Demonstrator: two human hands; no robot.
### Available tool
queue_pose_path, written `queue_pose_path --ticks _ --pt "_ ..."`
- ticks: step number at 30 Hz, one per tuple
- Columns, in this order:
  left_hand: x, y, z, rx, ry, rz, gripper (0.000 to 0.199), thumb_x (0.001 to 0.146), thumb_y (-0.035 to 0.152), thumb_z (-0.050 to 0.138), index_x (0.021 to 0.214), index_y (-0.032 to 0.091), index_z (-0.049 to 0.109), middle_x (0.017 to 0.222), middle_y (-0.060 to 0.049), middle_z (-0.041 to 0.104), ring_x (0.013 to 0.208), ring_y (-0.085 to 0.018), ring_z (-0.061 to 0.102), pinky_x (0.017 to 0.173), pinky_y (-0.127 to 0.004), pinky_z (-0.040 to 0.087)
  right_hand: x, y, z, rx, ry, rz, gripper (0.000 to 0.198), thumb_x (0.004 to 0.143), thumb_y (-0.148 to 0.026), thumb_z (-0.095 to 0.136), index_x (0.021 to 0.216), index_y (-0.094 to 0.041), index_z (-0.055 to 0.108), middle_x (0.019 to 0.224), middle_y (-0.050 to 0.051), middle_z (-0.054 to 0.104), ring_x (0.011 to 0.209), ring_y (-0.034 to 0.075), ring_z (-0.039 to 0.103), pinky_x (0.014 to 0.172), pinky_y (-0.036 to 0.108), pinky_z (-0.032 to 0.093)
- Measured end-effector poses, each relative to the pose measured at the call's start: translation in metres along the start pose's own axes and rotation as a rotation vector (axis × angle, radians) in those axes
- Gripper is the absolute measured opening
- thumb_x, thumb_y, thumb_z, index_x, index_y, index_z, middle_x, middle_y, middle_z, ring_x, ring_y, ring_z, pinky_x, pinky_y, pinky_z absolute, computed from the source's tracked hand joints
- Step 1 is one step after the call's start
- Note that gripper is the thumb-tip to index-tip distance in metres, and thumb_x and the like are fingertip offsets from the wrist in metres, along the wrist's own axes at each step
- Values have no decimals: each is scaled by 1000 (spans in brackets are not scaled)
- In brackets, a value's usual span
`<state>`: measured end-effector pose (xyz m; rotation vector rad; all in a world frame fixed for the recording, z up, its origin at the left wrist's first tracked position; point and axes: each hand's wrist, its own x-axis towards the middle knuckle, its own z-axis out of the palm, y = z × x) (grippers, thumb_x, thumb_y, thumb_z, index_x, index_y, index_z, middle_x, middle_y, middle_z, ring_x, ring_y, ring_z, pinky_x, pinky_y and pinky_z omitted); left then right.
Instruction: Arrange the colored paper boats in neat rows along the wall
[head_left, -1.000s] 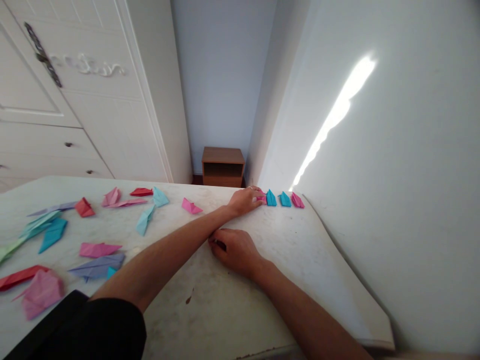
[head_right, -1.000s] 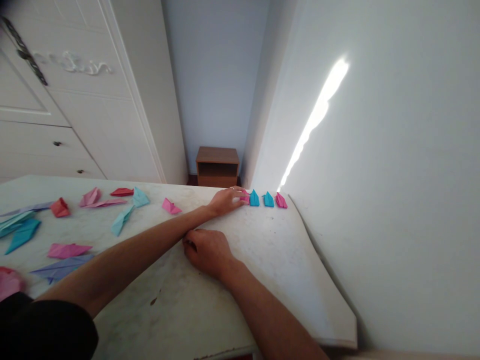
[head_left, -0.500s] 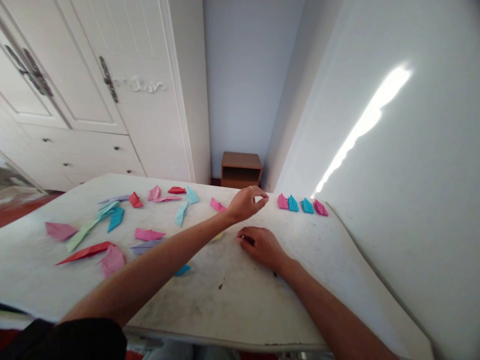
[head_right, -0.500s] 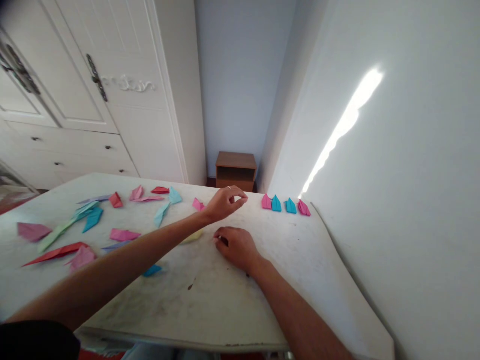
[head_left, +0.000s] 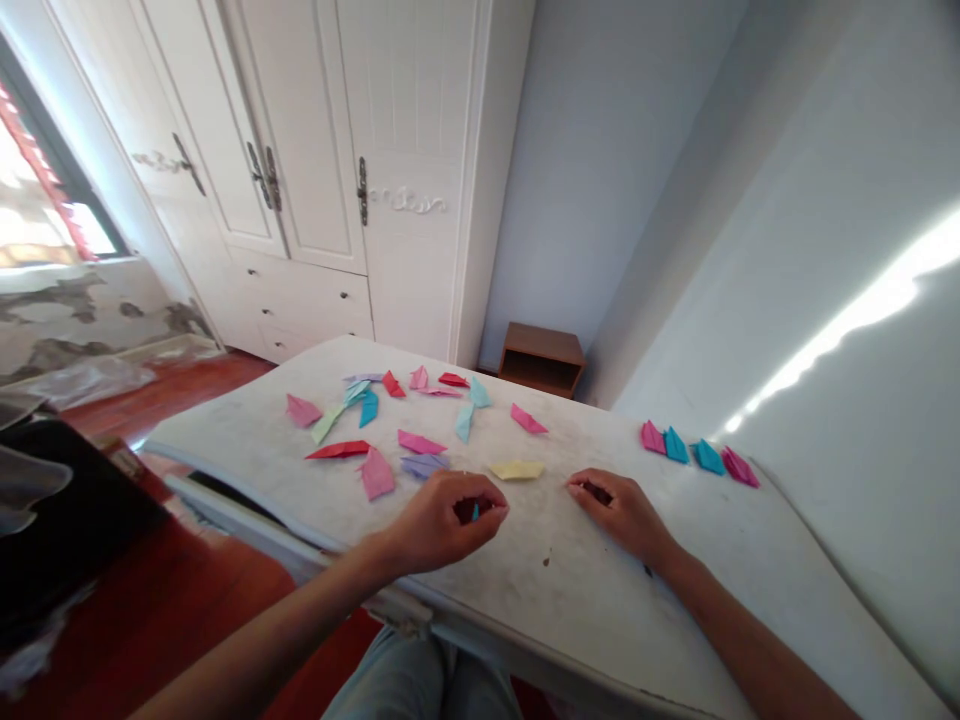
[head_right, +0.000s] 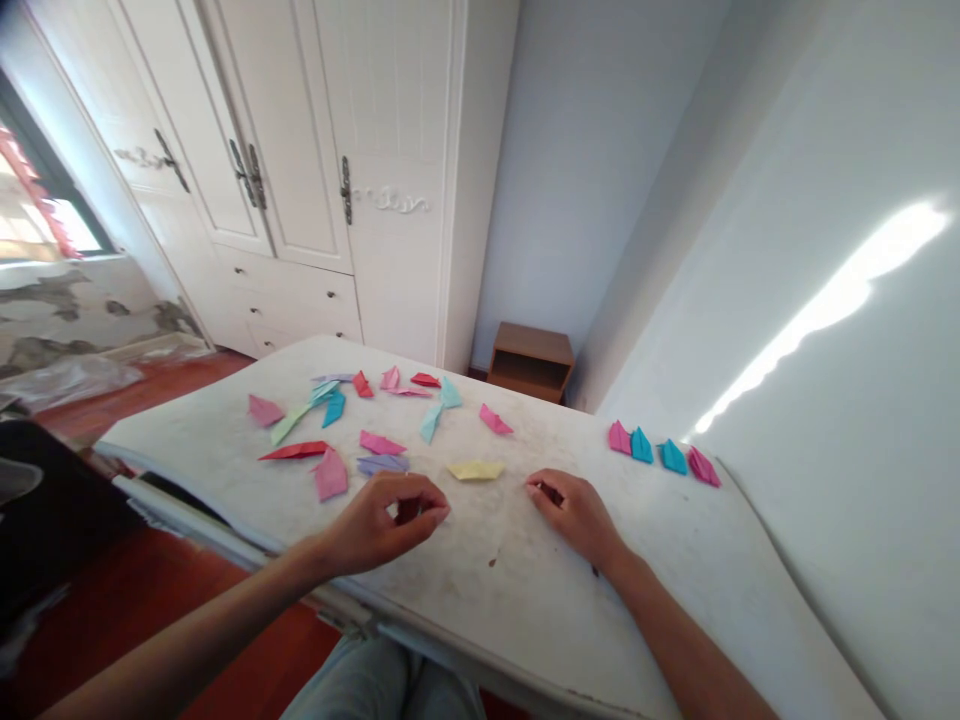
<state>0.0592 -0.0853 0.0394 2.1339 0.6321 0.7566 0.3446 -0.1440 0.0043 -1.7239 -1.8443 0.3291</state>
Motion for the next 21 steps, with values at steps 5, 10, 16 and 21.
queue_pose_path --ticks 5,10,16,21 --pt "-26 -21 -16 -112 -42 -70 19 83 27 57 75 12 66 61 0 55 53 -8 42 49 -19 32 1 -2 3 -28 11 34 34 89 -45 48 89 -18 70 77 4 68 66 19 60 62 30 44" --pt "-32 -21 -23 -254 -210 -100 21 83 30 60 78 11 67 60 1 51 54 -8 40 49 -19 29 15 -6 6 5 96 92 37 86 -49 50 89 -17 70 81 6 69 69 20 62 64 31 46" --pt "-30 -25 -25 -481 -174 -189 27 83 37 62 79 10 65 64 0 53 56 -8 42 50 -19 30 80 -41 22 -52 231 -29 33 87 -41 48 93 -16 69 92 8 71 68 18 60 66 30 47" --pt "-31 -29 -28 -561 -188 -167 26 85 35 62 79 10 65 64 1 53 57 -8 44 52 -19 32 159 -77 48 -267 135 4 25 89 -25 50 102 -16 70 105 8 69 92 19 62 84 27 44"
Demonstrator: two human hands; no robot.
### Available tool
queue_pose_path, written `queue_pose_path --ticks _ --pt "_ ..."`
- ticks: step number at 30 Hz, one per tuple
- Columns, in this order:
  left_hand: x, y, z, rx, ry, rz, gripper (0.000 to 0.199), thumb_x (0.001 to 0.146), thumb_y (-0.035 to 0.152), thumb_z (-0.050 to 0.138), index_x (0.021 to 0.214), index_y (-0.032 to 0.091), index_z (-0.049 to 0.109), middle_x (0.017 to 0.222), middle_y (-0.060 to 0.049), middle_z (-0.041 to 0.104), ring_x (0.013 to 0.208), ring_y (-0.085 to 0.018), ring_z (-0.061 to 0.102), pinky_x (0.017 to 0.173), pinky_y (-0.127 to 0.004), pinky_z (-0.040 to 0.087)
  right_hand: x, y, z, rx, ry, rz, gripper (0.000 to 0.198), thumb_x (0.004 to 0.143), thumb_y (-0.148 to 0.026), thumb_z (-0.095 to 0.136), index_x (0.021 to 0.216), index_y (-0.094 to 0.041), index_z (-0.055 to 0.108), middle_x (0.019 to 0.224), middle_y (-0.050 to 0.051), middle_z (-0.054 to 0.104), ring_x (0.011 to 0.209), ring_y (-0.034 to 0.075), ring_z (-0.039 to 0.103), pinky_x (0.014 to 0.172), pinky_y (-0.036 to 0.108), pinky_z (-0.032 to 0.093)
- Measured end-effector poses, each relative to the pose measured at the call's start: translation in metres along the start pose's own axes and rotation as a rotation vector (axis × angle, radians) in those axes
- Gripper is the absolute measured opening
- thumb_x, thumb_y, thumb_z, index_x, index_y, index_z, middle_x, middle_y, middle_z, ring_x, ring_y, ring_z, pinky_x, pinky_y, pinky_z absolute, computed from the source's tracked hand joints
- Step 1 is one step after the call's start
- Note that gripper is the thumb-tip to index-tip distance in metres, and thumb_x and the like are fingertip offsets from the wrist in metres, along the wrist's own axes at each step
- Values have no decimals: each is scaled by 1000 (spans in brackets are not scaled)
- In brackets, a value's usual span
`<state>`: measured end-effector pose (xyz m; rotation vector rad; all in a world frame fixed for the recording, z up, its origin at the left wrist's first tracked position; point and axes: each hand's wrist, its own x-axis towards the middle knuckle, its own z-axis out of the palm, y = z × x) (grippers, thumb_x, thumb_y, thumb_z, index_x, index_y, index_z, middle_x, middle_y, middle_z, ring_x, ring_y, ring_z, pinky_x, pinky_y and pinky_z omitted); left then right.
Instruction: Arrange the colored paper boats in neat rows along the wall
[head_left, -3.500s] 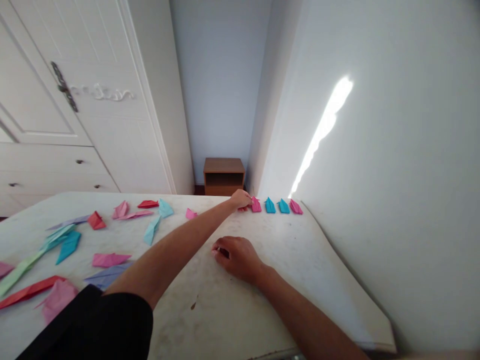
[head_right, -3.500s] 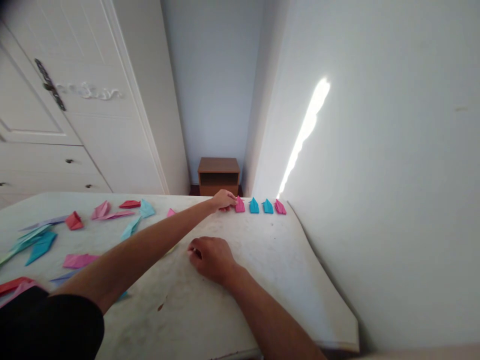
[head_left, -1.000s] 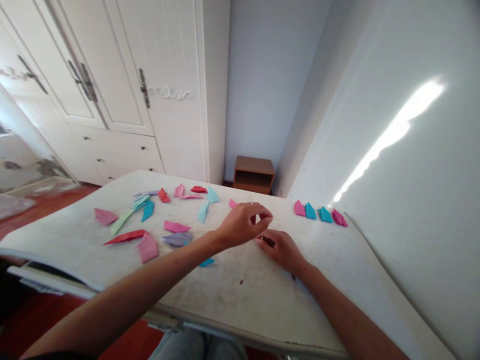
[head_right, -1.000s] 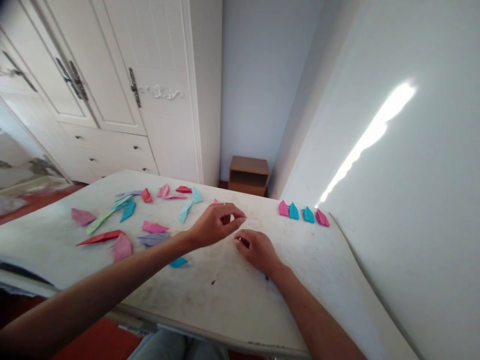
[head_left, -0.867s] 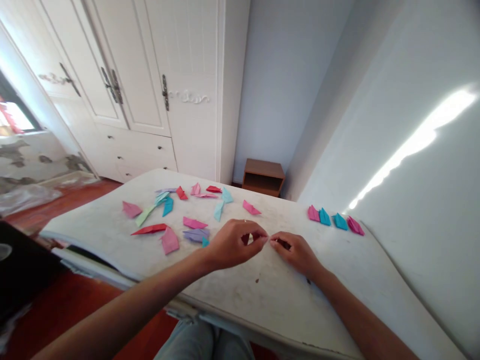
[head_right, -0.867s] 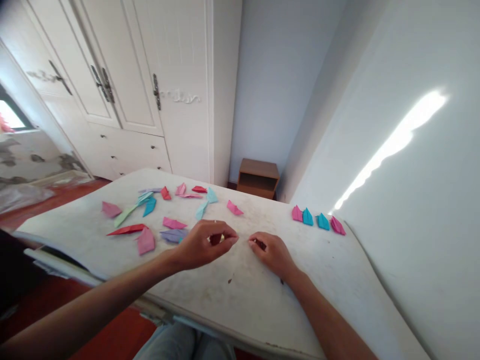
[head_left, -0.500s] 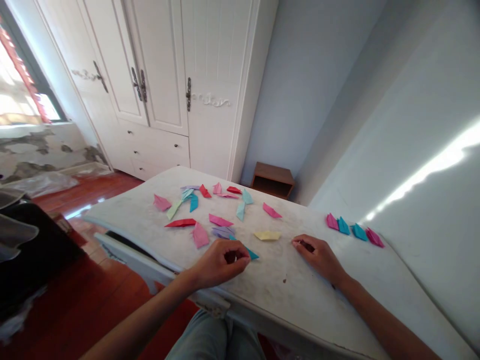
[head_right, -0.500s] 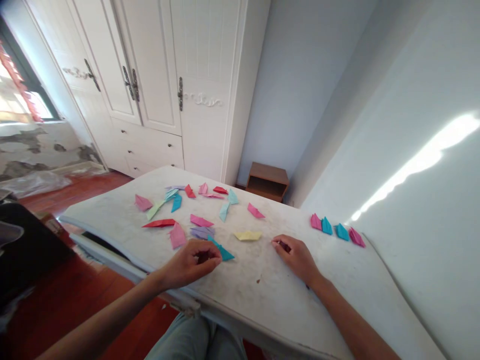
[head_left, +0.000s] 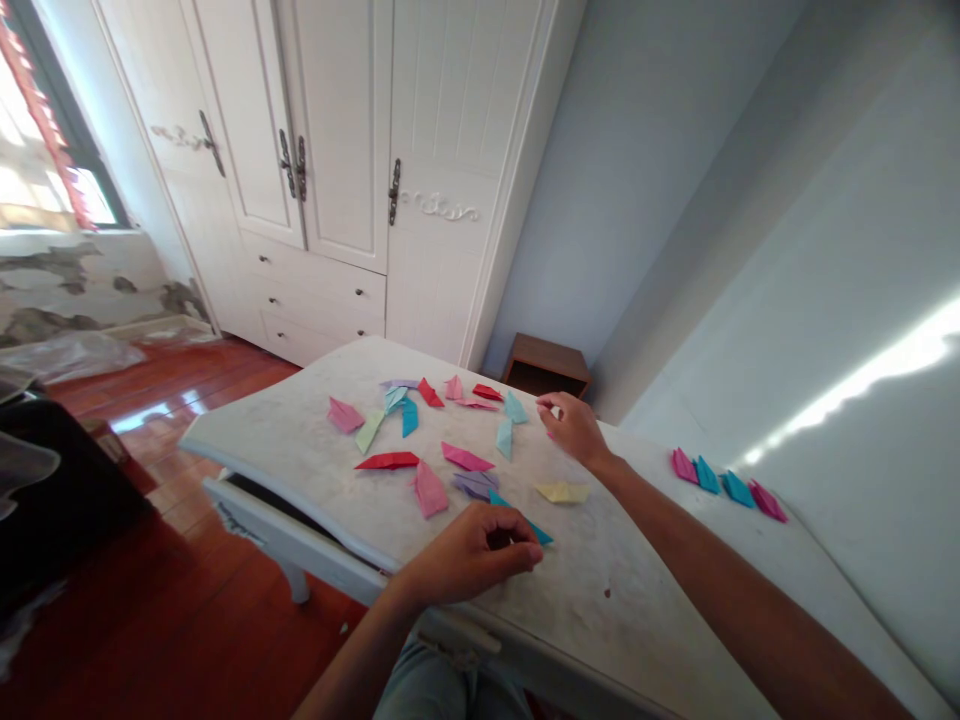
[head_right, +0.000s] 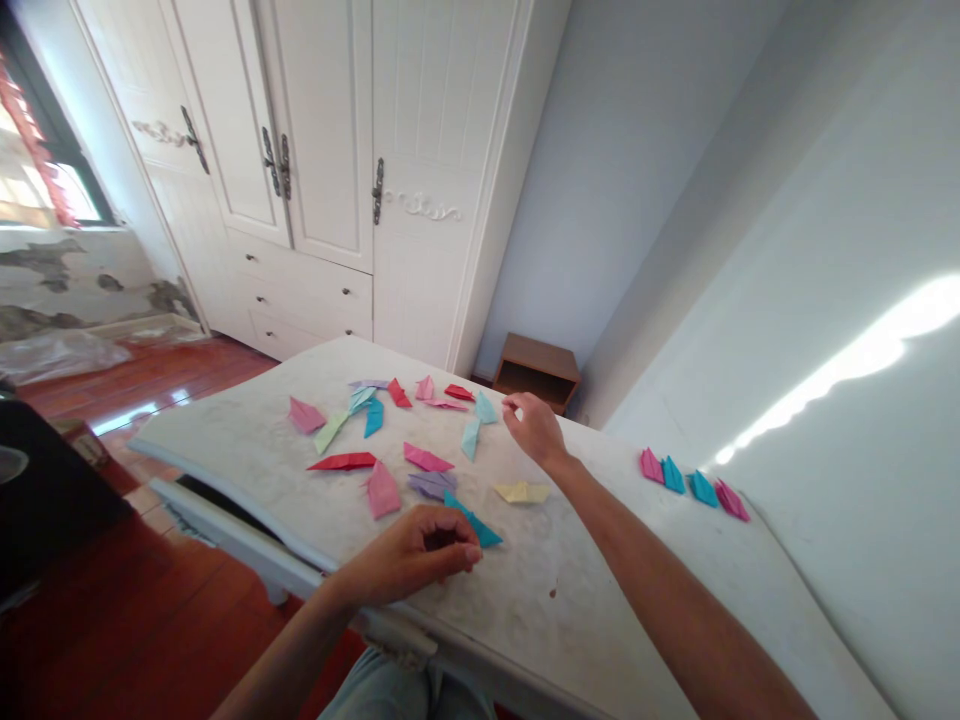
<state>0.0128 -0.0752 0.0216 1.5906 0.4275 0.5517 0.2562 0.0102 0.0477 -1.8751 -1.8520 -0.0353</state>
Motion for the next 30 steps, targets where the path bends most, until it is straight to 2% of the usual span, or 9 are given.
queue_pose_path --ticks 2,6,10,15,20,23,26,30 --pt "0 -1 -1 0 -2 5 26 85 35 62 78 10 65 63 1 52 58 -8 44 52 -19 31 25 -9 13 -42 -70 36 21 87 -26 56 98 -17 72 104 9 70 96 21 63 83 28 44" --pt "0 -4 -2 -93 27 -24 29 85 38 63 80 10 66 69 -2 58 60 -9 47 54 -20 35 53 -12 35 -108 -182 175 19 81 -32 67 82 -15 74 90 13 72 87 27 66 70 29 44" --pt "-1 -5 -3 -115 29 -46 29 84 39 64 81 10 66 72 -3 60 61 -10 49 55 -20 37 57 -10 45 -116 -191 249 20 80 -36 69 79 -16 74 86 12 72 85 25 67 67 27 43" --pt "-2 -2 -4 -78 30 -37 30 85 39 63 79 10 67 70 -2 58 62 -9 47 56 -20 35 54 -7 47 -46 -145 223 13 76 -30 72 74 -17 71 82 8 72 81 22 66 67 26 43" --pt "0 -4 -4 -84 33 -42 32 85 42 63 81 10 66 72 -3 60 63 -10 50 57 -21 37 49 -6 38 98 -21 175 11 78 -27 68 72 -18 67 82 6 71 80 19 64 72 26 44" --pt "1 -4 -4 -78 41 -45 32 85 42 63 80 10 66 73 -4 60 63 -10 50 57 -21 37 41 -5 26 213 58 167 15 79 -31 67 74 -18 65 81 4 70 77 17 64 70 25 45" --pt "1 -2 -4 -63 47 -51 32 84 42 63 79 11 65 72 -3 60 63 -10 49 57 -20 38 26 -1 10 341 102 191 28 82 -45 62 78 -17 62 72 3 67 58 14 60 54 23 44" --pt "0 2 -3 -22 69 -56 31 86 42 60 80 12 64 74 -3 60 64 -11 50 57 -20 39 -5 6 -22 540 122 235 45 79 -63 60 82 -18 57 57 -2 57 37 9 46 35 20 33"
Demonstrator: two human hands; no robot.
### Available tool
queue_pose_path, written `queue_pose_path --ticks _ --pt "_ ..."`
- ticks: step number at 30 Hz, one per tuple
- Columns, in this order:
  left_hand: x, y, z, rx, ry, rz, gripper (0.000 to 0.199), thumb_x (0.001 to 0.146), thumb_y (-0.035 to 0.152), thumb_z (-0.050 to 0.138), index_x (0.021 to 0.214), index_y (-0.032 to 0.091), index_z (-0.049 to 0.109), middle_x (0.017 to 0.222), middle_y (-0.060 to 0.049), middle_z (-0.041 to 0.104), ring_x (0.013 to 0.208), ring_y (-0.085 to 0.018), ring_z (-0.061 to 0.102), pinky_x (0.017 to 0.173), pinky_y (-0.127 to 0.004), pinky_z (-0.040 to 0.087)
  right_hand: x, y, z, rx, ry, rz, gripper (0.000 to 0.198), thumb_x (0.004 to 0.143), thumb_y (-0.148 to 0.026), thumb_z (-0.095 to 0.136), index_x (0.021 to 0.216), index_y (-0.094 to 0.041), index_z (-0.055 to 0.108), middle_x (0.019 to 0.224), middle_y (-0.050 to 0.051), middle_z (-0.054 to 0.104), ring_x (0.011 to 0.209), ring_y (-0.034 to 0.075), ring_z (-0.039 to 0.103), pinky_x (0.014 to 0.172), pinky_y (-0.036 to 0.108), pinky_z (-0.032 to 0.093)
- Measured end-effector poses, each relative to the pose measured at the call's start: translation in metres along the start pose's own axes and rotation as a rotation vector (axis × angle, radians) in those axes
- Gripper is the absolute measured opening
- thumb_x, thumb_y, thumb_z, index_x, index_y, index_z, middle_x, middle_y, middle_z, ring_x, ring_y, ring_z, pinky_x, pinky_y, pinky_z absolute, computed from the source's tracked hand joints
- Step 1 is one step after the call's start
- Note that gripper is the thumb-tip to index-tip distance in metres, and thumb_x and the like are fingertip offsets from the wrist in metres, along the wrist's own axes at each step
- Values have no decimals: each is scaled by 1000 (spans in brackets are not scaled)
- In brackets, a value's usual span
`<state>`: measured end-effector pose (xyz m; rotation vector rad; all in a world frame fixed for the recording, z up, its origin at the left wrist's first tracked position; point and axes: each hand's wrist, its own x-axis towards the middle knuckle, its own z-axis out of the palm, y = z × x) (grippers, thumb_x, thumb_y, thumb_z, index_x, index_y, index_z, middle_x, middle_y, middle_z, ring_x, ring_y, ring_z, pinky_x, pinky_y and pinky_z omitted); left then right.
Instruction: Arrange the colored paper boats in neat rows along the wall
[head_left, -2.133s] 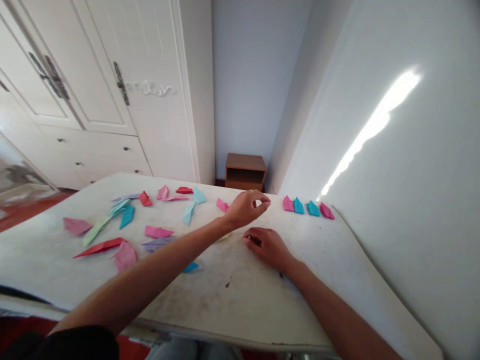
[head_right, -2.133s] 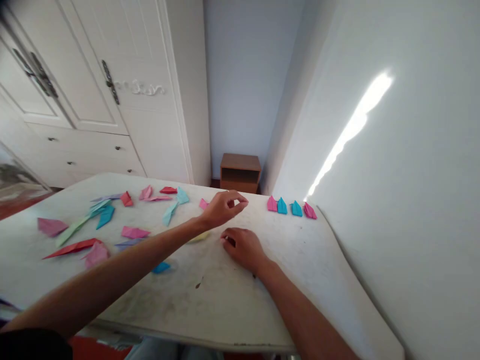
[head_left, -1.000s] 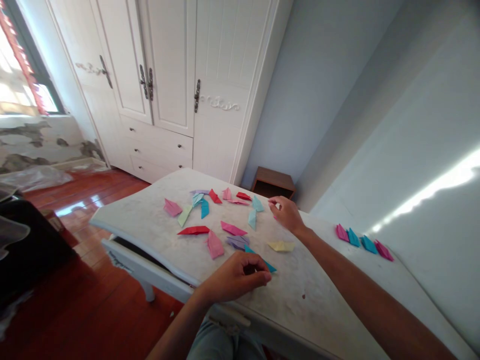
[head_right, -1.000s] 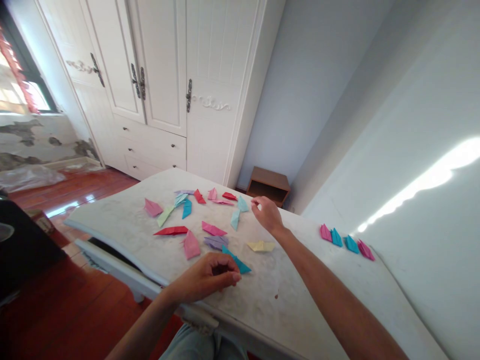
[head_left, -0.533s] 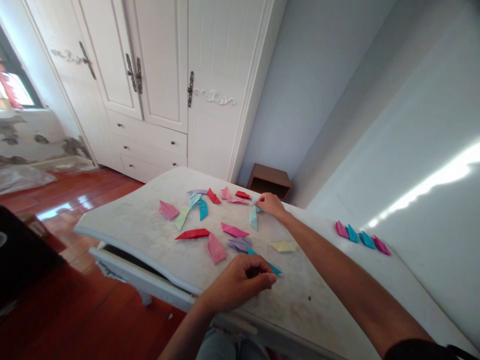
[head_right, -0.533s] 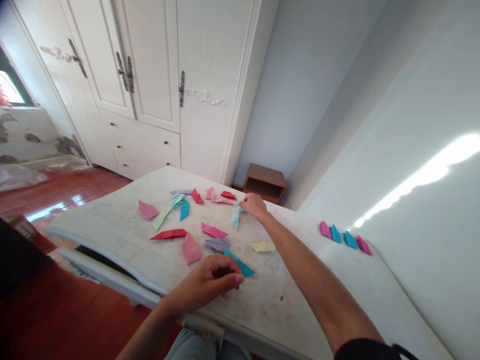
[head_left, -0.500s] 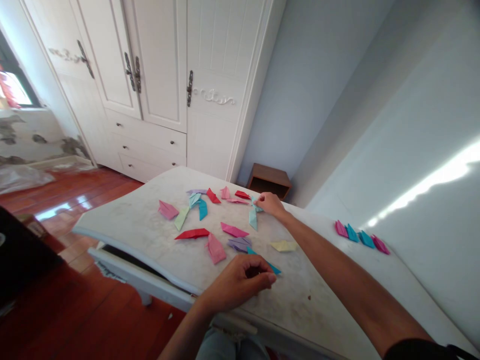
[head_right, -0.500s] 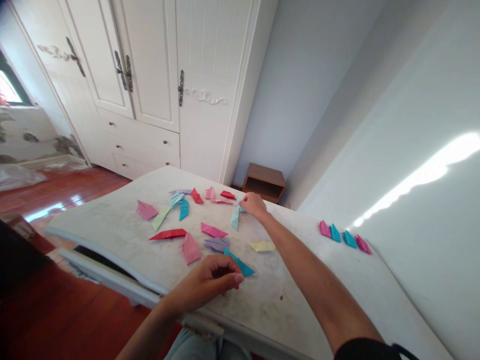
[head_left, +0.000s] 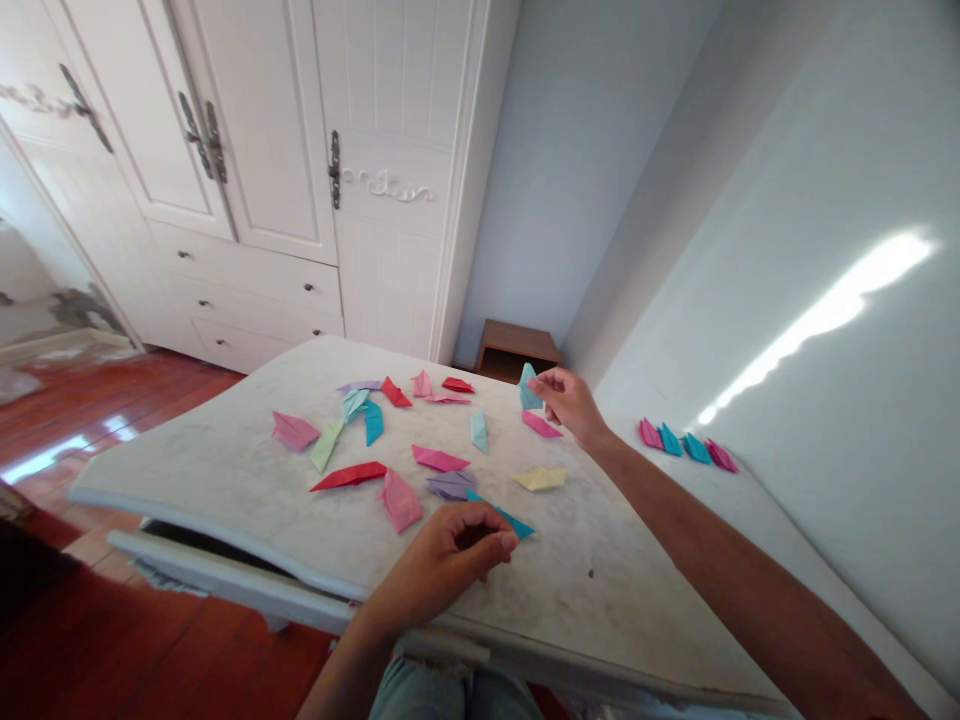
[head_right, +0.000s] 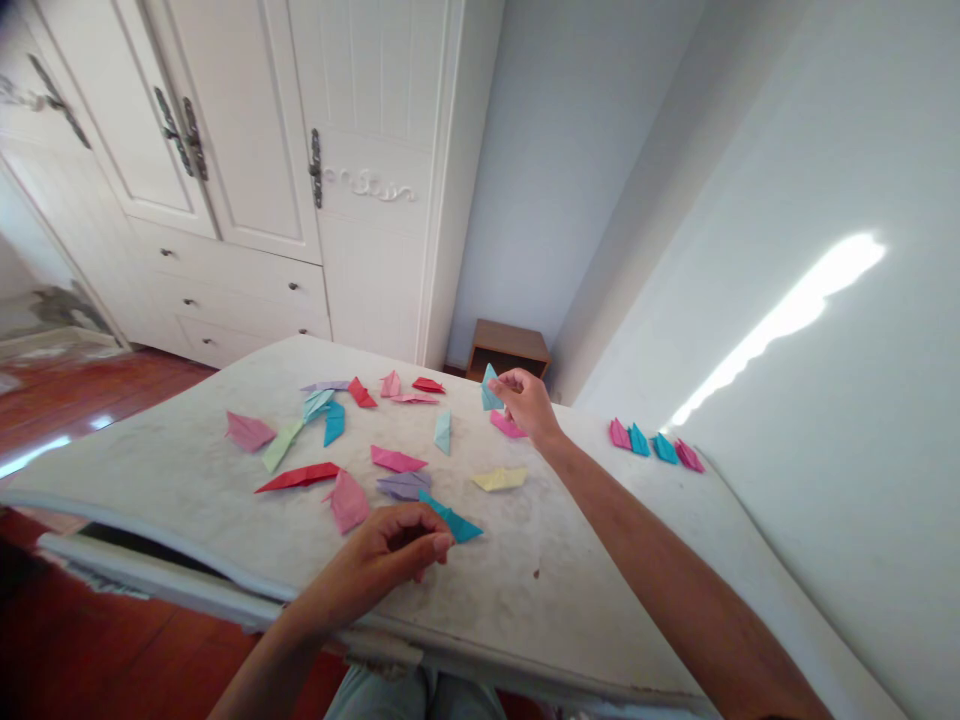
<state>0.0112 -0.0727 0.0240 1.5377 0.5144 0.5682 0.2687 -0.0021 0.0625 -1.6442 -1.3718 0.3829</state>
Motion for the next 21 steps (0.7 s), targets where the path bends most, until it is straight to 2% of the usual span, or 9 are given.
queue_pose_path --ticks 4,7,9,15,19,21 --pt "0 0 2 92 36 -6 30 87 43 57 80 14 63 74 -2 59 64 -11 50 57 -20 40 -37 -3 -43 277 -14 31 50 67 -61 75 85 -18 56 64 -3 61 32 5 40 29 17 25" --pt "2 -3 4 199 61 -2 32 87 45 56 80 15 65 71 -2 58 63 -12 51 57 -21 39 -63 3 -76 345 47 76 54 65 -56 79 96 -19 56 78 -1 66 30 3 39 27 17 23" --pt "4 -5 6 268 72 -1 33 88 46 55 81 16 66 71 -2 59 64 -13 52 57 -21 39 -78 11 -98 361 106 101 53 66 -54 80 99 -18 57 78 -1 67 30 2 37 27 17 22" --pt "12 -8 19 390 112 -39 38 87 52 52 82 17 67 70 -2 59 64 -15 52 57 -22 39 -103 56 -165 325 292 185 45 67 -51 80 88 -16 62 63 -3 58 34 2 33 31 17 20" --pt "22 -10 46 375 108 -69 42 88 55 48 88 17 67 72 -3 60 65 -16 52 57 -24 39 -104 96 -208 172 438 355 48 58 -53 78 82 -16 61 54 -6 49 36 3 30 33 18 18" --pt "28 -9 63 388 68 -48 41 89 53 47 87 18 66 70 -2 59 64 -16 51 57 -25 38 -102 116 -227 108 503 419 43 59 -50 76 79 -16 59 53 -6 48 36 4 27 33 18 16"
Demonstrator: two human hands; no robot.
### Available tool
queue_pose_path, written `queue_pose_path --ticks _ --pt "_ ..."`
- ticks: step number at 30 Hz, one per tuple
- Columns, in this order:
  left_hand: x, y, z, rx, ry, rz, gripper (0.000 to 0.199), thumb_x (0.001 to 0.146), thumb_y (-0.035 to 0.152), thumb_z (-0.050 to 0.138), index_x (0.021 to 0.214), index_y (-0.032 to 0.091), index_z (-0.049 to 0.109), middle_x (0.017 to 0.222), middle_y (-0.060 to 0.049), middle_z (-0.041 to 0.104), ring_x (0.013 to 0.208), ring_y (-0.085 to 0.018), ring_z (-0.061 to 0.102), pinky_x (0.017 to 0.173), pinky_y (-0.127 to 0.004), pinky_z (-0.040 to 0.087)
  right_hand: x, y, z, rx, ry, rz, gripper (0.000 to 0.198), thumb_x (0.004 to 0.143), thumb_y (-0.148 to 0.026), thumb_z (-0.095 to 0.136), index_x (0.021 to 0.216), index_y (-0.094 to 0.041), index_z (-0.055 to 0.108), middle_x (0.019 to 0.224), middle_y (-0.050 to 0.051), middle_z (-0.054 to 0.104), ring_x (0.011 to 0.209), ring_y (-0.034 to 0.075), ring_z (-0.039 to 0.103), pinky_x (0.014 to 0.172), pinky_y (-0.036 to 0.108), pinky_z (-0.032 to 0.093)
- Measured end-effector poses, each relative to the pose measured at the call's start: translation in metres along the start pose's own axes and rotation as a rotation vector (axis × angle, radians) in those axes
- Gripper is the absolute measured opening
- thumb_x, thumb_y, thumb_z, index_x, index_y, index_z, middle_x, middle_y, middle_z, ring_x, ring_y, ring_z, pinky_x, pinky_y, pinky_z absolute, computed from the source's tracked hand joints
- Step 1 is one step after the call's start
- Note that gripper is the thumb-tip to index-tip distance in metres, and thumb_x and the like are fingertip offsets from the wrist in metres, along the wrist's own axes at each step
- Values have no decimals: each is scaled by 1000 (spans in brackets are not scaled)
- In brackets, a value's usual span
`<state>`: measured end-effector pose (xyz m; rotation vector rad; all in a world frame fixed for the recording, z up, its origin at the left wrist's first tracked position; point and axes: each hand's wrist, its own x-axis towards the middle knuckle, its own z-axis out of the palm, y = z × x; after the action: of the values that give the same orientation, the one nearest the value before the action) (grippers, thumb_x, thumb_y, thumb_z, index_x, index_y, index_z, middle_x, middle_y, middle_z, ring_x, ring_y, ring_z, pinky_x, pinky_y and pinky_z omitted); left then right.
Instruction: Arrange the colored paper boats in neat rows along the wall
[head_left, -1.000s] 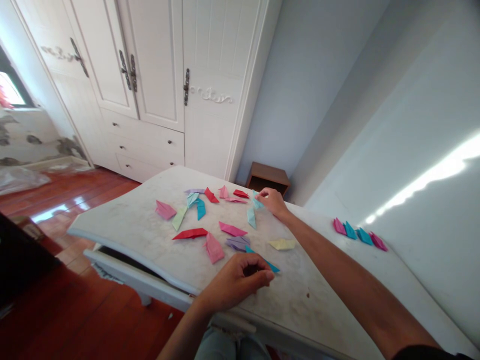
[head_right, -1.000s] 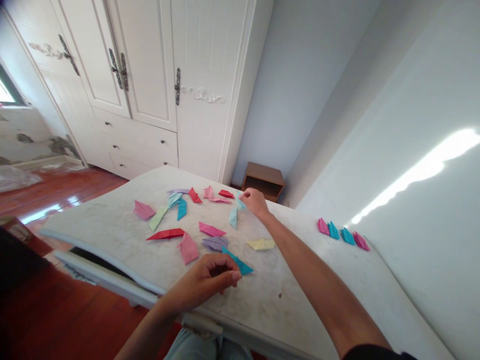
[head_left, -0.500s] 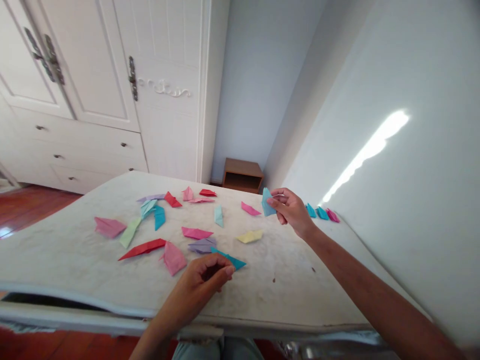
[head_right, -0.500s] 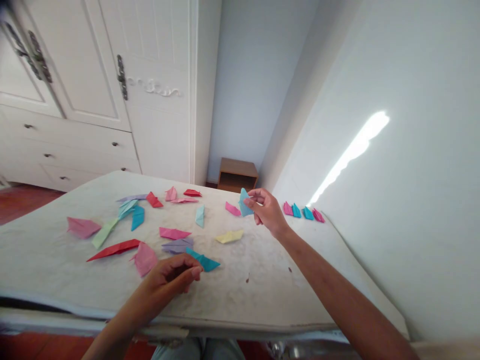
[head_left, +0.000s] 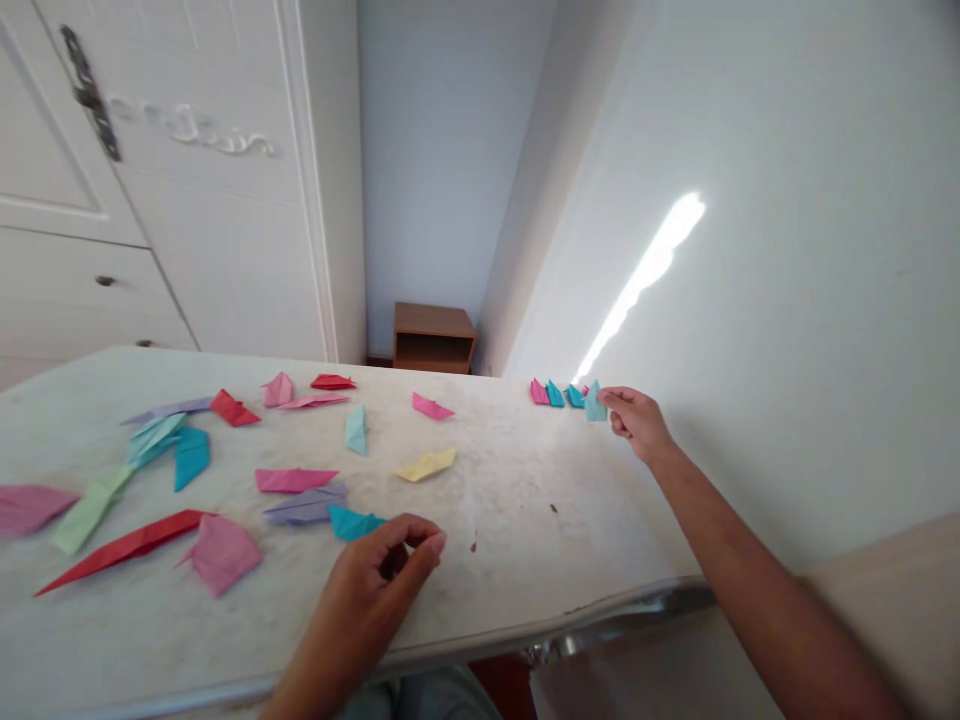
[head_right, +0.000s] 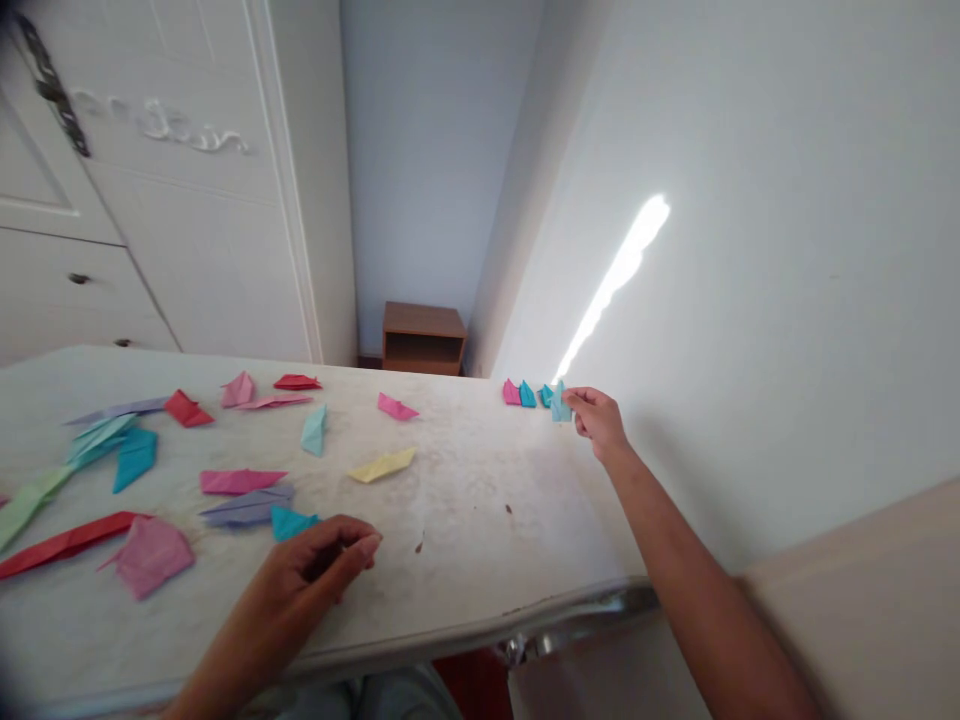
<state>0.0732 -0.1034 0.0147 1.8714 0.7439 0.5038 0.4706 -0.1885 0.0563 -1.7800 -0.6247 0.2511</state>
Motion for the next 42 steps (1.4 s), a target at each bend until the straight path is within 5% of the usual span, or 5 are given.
queue_pose_path --ticks 12,23,29,33,42 --pt "3 7 24 120 -16 117 33 90 46 49 84 21 69 71 -2 66 61 -16 57 58 -26 40 49 66 -38 -558 211 127 14 67 -18 61 74 -14 72 52 3 61 46 14 53 43 22 33" --pt "3 6 25 72 12 106 31 88 46 52 84 21 70 75 -2 68 64 -16 59 60 -25 42 52 71 -45 -702 235 49 23 77 -19 58 88 -15 77 69 6 72 55 16 62 52 23 40" --pt "2 7 24 56 -9 88 32 89 46 52 85 21 70 75 -2 68 64 -16 58 59 -25 41 32 52 -32 -655 343 -117 30 82 -22 50 98 -14 74 99 12 73 89 24 67 78 30 48" --pt "1 12 23 70 -10 89 31 90 43 51 83 20 70 72 -3 67 62 -15 56 58 -25 39 5 31 2 -556 203 -329 31 87 -28 49 102 -16 73 111 9 70 105 24 62 92 32 47" --pt "-6 17 22 32 42 87 25 91 33 54 84 16 70 76 -3 67 67 -13 55 61 -23 38 -55 12 98 -255 -365 -534 31 88 -40 52 98 -18 72 92 7 72 73 21 64 60 30 51"
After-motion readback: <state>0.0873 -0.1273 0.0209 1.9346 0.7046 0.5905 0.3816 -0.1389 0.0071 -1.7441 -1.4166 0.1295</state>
